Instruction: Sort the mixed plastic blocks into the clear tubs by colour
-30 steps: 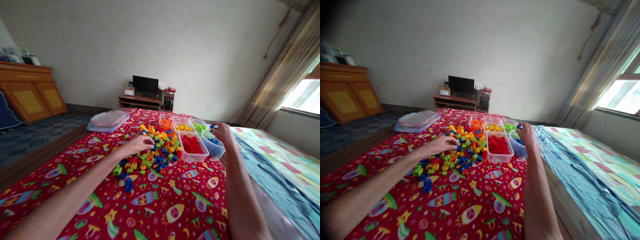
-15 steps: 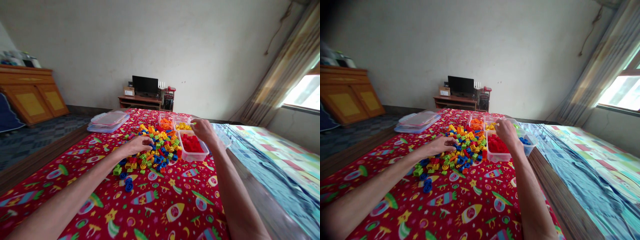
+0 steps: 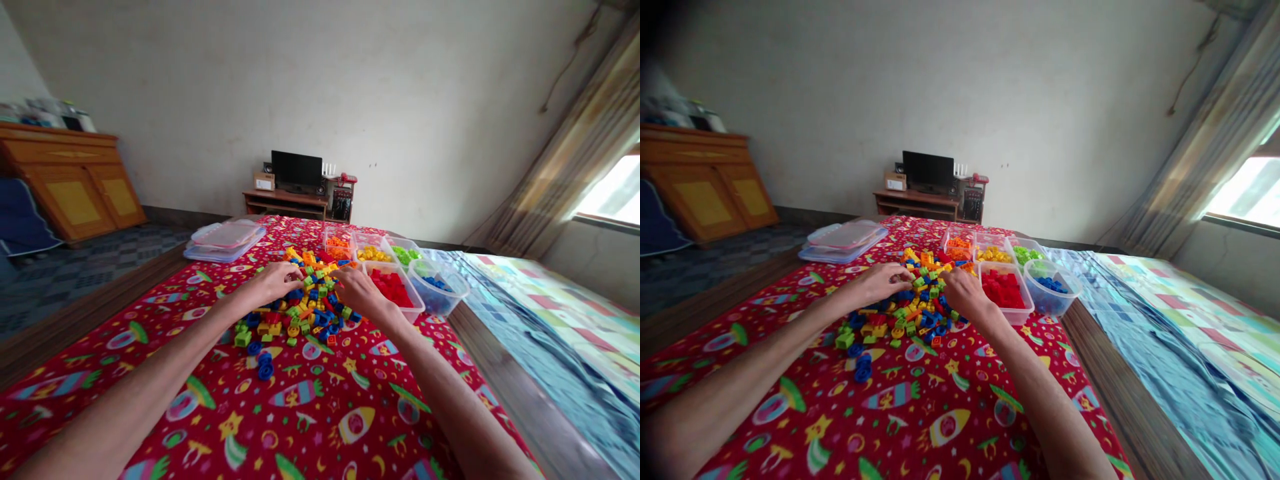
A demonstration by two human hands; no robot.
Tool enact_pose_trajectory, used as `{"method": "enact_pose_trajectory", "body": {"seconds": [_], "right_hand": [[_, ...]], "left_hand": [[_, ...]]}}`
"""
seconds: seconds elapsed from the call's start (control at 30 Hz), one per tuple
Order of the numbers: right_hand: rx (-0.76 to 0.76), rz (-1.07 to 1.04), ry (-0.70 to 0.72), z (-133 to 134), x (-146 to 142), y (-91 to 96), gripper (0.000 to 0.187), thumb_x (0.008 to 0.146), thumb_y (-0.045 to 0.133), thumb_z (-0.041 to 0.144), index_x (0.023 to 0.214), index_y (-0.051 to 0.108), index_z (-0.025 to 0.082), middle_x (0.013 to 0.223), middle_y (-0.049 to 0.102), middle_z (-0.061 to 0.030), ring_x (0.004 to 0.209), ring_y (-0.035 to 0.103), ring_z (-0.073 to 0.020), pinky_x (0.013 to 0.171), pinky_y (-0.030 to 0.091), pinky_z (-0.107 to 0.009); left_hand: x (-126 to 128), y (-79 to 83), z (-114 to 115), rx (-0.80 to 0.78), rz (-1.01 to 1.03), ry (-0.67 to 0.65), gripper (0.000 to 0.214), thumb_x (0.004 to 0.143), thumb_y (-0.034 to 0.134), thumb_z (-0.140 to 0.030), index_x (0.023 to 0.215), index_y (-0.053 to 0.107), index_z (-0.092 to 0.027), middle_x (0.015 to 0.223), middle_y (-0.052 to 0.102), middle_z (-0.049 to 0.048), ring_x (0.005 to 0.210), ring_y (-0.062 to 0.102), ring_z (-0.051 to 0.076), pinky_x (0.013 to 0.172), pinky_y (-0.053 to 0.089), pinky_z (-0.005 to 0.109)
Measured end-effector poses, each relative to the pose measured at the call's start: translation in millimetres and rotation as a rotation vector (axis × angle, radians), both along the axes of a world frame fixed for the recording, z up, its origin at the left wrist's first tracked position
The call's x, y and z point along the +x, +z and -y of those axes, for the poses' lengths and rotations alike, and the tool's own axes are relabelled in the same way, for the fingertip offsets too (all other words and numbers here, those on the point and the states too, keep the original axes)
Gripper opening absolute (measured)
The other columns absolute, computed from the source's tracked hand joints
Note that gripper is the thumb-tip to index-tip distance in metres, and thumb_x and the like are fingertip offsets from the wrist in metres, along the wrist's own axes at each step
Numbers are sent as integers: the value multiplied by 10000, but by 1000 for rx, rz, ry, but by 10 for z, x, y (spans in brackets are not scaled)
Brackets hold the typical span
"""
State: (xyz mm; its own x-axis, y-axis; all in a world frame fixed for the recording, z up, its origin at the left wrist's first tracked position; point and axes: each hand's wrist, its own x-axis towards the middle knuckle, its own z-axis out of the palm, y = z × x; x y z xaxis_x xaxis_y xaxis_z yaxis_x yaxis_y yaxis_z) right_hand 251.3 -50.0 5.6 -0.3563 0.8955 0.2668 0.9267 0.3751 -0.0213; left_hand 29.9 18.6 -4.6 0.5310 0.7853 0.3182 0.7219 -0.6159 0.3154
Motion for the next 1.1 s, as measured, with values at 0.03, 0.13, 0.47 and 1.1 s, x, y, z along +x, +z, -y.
{"method": "enact_pose_trajectory", "body": {"seconds": [0.03, 0.13, 0.47, 1.1], "right_hand": [[2, -9, 16, -3, -1, -8, 357, 875, 432, 140, 1198, 580, 175, 1089, 642, -122, 970, 591, -193, 800, 442, -281], [-5, -35, 61, 24, -36, 0, 319, 879, 455, 153, 1155, 613, 180, 1048, 659, -108, 941, 600, -178, 819, 438, -276], [-3, 60, 617, 409, -640, -140, 224, 885, 546, 296, 1076, 631, 217, 1205, 577, -91, 1088, 530, -200, 846, 456, -298], [24, 108, 71, 127, -261, -56, 273, 893, 385, 106, 980, 638, 162, 962, 664, -96, 861, 596, -171, 712, 406, -248]], "left_hand": [[-28, 19, -10, 5, 0, 2, 263, 775, 554, -387, 831, 713, -184, 820, 697, 45, 683, 619, 163, 608, 454, 237], [-121, 60, -62, 45, -14, 50, 261, 788, 543, -369, 845, 714, -181, 815, 693, 47, 679, 614, 161, 620, 460, 239], [-198, -112, -112, 60, -148, 101, 363, 815, 496, -366, 1049, 673, -152, 1017, 674, 107, 925, 627, 231, 841, 473, 309], [-161, -57, -126, 25, -157, 43, 224, 747, 532, -198, 880, 710, -217, 874, 723, 24, 825, 653, 184, 738, 469, 241]]}}
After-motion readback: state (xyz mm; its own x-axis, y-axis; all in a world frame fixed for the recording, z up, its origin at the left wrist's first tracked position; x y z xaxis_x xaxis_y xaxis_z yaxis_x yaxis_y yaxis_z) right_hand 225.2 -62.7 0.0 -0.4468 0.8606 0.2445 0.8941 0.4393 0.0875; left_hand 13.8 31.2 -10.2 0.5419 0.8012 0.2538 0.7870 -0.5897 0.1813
